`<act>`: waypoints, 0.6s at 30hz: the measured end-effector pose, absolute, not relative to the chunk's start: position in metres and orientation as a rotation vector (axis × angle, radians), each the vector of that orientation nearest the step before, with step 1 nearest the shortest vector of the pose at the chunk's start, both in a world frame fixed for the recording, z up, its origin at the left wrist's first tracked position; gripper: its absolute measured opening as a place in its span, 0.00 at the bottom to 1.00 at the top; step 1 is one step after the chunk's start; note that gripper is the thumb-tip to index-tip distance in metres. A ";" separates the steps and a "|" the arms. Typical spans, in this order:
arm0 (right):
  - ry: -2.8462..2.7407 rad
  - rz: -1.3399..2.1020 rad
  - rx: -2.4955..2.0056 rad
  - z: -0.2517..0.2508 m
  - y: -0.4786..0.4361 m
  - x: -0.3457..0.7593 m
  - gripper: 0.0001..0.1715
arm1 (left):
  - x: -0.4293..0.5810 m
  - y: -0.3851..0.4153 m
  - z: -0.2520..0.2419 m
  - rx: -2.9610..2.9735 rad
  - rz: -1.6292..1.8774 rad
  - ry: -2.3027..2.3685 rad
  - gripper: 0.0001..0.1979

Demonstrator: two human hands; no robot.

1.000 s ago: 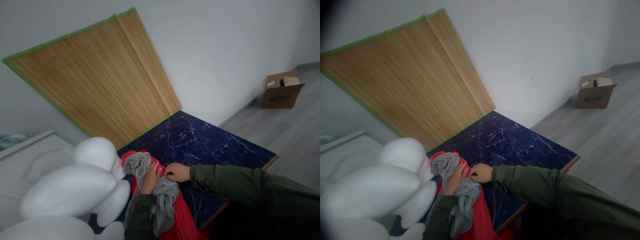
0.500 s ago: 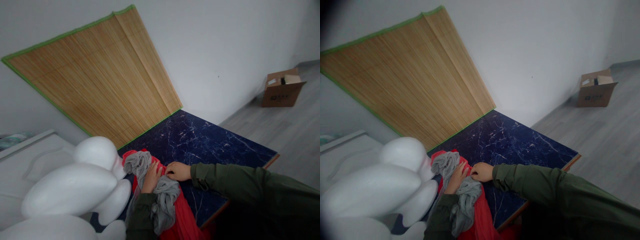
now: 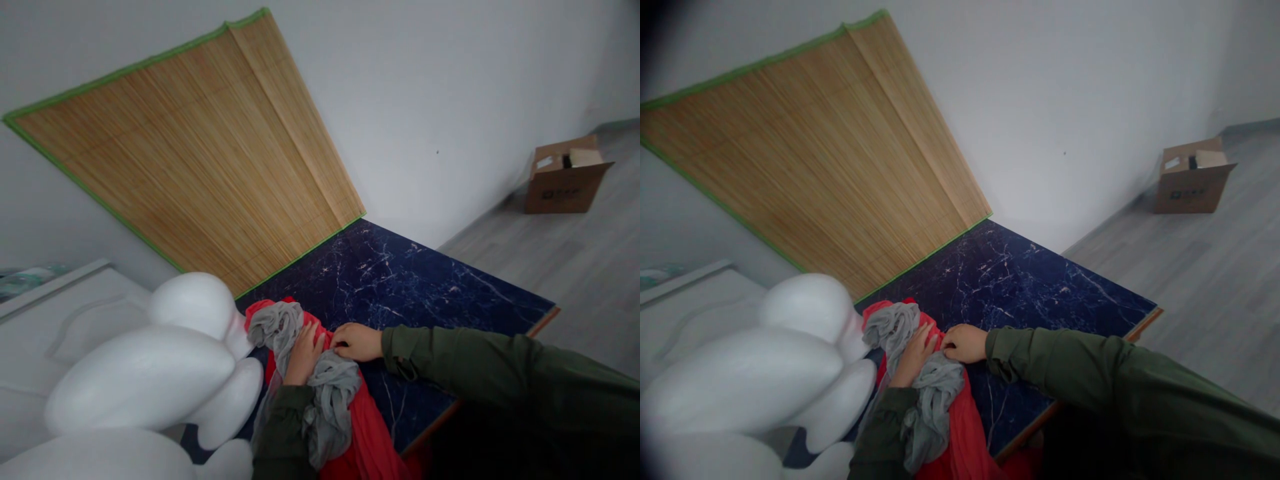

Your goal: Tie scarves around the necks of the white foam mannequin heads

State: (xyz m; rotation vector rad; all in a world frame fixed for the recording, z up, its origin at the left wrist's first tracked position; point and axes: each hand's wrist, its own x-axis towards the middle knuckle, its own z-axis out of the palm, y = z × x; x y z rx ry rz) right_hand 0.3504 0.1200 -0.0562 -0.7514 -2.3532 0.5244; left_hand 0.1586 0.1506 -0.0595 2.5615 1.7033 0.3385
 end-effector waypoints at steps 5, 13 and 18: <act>-2.353 0.515 -0.741 -0.059 0.122 0.349 0.11 | 0.156 0.153 -0.063 2.585 0.398 1.694 0.22; -2.342 0.512 -0.726 -0.061 0.123 0.349 0.10 | 0.158 0.151 -0.060 2.574 0.368 1.701 0.22; -2.342 0.510 -0.720 -0.060 0.122 0.349 0.10 | 0.160 0.149 -0.058 2.566 0.341 1.709 0.23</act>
